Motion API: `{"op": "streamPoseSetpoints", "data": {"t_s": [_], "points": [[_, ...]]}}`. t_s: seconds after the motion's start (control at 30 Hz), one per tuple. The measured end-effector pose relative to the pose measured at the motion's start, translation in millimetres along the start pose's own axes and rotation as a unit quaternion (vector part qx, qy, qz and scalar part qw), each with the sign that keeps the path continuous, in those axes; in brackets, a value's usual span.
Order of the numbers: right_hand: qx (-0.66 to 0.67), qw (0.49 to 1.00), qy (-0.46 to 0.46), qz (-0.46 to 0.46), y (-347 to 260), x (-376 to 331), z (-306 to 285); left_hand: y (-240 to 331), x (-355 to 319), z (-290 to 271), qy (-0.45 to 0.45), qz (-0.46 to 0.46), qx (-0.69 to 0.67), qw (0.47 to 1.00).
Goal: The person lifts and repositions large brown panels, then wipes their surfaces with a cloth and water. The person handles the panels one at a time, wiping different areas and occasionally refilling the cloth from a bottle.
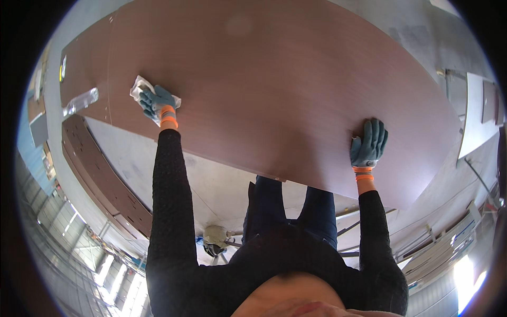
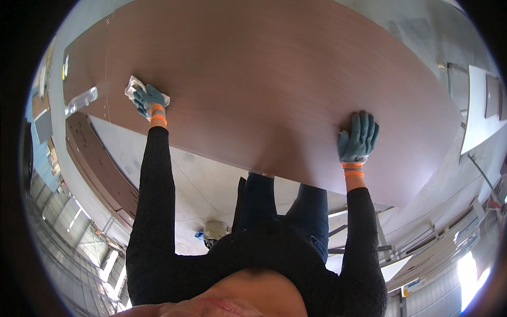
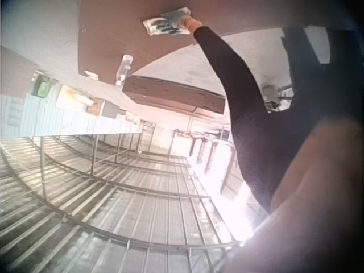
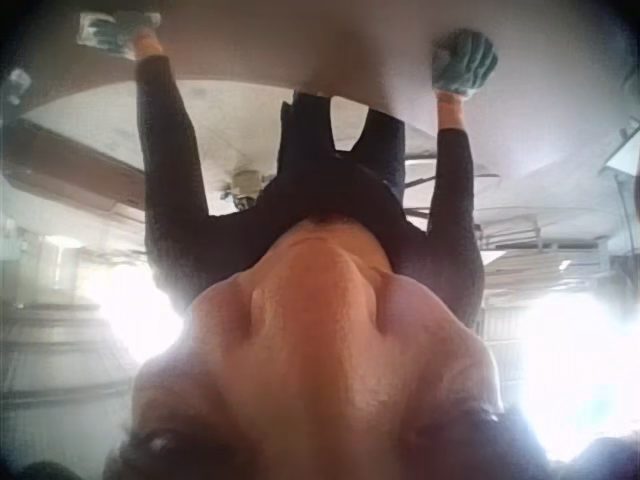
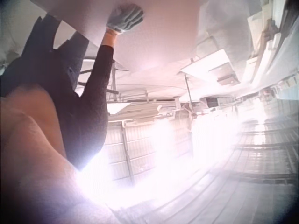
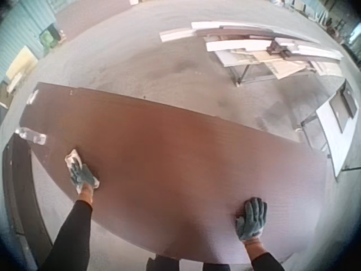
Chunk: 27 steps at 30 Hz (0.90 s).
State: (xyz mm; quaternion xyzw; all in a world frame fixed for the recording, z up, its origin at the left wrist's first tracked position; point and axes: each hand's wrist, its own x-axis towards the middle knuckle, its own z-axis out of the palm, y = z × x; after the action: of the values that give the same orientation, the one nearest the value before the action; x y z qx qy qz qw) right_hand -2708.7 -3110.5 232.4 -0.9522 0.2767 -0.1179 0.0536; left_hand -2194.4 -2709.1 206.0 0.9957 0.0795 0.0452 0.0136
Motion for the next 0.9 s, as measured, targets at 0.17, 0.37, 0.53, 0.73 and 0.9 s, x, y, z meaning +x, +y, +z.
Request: {"op": "streamPoseSetpoints", "data": {"t_s": [0.17,0.37,0.53,0.73,0.9], "points": [[0.045,0.999,-0.020,0.010,0.6,2.9,-8.3,115.6,-41.3,21.4,-0.014,0.206,0.013,0.978],[0.065,0.998,-0.012,0.001,-6.8,7.0,-3.4,335.6,-295.3,-4.0,-0.081,0.558,-0.280,0.777],[0.066,0.998,0.012,0.003,0.2,3.6,-4.4,319.9,-280.2,-51.7,-0.034,0.602,-0.260,0.754],[0.044,0.999,0.011,0.001,-0.5,7.1,-6.2,70.1,-51.0,0.2,-0.089,0.175,0.100,0.975],[0.023,1.000,0.008,-0.006,-0.5,6.8,-1.3,39.4,120.6,25.1,0.019,0.096,-0.012,0.995]]}}
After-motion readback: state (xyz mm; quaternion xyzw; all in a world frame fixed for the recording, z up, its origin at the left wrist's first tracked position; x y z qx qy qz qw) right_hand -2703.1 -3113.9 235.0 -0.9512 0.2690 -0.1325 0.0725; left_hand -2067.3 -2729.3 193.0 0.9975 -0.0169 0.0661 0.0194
